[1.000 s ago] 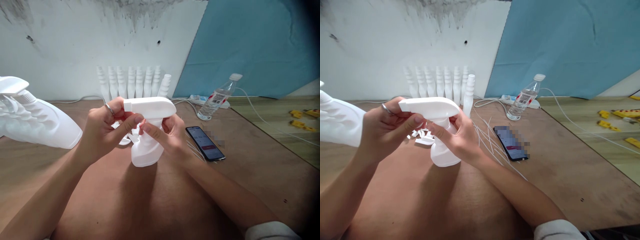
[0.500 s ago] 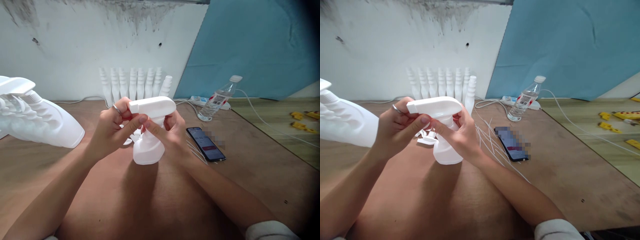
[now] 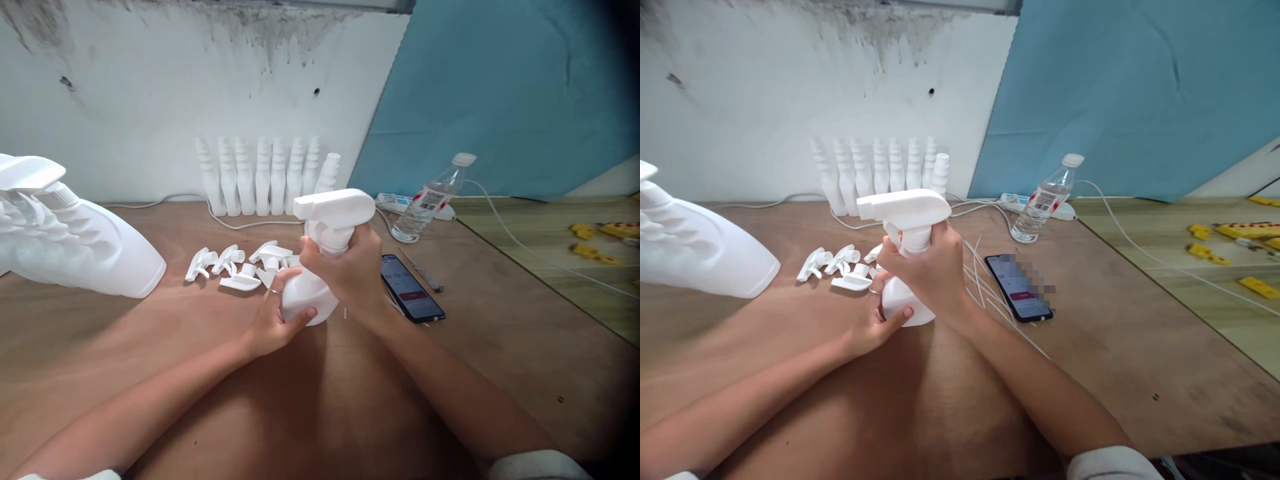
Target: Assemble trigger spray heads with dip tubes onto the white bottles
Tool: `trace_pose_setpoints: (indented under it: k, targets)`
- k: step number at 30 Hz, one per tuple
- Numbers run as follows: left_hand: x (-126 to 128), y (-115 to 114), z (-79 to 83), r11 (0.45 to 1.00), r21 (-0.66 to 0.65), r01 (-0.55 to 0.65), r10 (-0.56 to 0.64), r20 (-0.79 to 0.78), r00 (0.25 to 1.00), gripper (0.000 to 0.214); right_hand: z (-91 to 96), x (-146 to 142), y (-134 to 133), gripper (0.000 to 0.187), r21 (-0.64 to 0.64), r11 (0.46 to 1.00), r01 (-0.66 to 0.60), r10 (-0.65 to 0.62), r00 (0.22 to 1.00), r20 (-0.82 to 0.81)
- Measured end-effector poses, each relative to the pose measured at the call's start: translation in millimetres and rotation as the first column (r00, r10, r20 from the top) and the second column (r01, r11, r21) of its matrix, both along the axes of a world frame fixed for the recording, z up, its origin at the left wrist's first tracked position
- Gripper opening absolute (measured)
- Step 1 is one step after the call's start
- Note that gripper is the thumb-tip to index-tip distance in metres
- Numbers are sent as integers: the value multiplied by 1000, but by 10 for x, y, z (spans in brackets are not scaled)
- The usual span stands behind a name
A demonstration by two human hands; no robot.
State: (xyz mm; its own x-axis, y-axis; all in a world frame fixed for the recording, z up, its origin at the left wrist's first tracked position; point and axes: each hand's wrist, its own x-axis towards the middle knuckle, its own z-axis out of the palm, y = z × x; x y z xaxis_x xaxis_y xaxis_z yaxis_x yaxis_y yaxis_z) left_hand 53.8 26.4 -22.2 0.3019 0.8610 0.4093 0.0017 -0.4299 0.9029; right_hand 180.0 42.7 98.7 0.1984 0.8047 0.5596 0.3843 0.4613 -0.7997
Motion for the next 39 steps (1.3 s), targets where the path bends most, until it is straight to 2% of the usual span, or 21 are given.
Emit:
trace_pose_setpoints:
  k: [2,5,7,8,9,11,14,16,18,20,21,23,25,28,34,36,39]
  targets:
    - [16,-38,-58,998,15,-60,61,-5,998,56,0,-1,-6,25,2,999,-32,32,999,10]
    - [7,-53,-17,970,128,-206,204,30,979,50,-8,-3,-17,26,-2,999,-46,46,999,11]
    - [-11,-51,34,962,152,-227,227,23,974,48,-20,18,-14,26,-5,996,-89,89,996,-13]
    - [-23,-55,56,968,141,-207,208,10,978,47,-28,37,-11,28,-5,988,-153,153,988,-33]
    - [-40,-63,74,976,128,-178,180,-4,984,46,-39,59,-8,29,-4,971,-237,237,970,-57]
    - [-94,-101,93,977,147,-157,164,-39,986,43,-77,105,-8,30,3,904,-427,426,899,-100]
    - [-272,-208,65,950,211,-231,252,-80,964,44,-214,139,-43,36,21,783,-622,620,776,-112]
    - [-479,-294,10,918,231,-322,349,-87,933,46,-380,131,-102,46,43,737,-674,675,733,-79]
    - [-753,-371,-52,854,285,-436,481,-108,870,49,-593,107,-187,45,64,753,-655,657,754,-17]
    - [-1059,-427,-88,748,413,-520,619,-149,771,54,-813,77,-280,35,79,797,-599,595,801,70]
    - [-1206,-445,-88,683,493,-539,679,-156,717,57,-912,61,-321,32,78,802,-593,584,804,109]
    - [-1455,-460,-50,580,583,-570,770,-163,617,59,-1064,33,-382,31,48,762,-646,632,758,160]
    - [-1628,-446,23,479,641,-600,856,-189,481,56,-1146,12,-408,32,-15,704,-710,701,691,177]
    - [-1774,-382,131,378,696,-611,921,-213,327,53,-1171,0,-403,30,-141,670,-729,741,646,182]
    - [-2004,-243,171,282,773,-568,958,-256,128,58,-1164,17,-380,28,-210,701,-681,712,686,152]
    - [-2076,-218,159,249,782,-572,967,-238,95,60,-1174,15,-375,28,-240,686,-686,724,675,139]
    - [-2154,-186,146,258,783,-566,963,-258,82,61,-1181,7,-364,27,-267,673,-690,733,669,122]
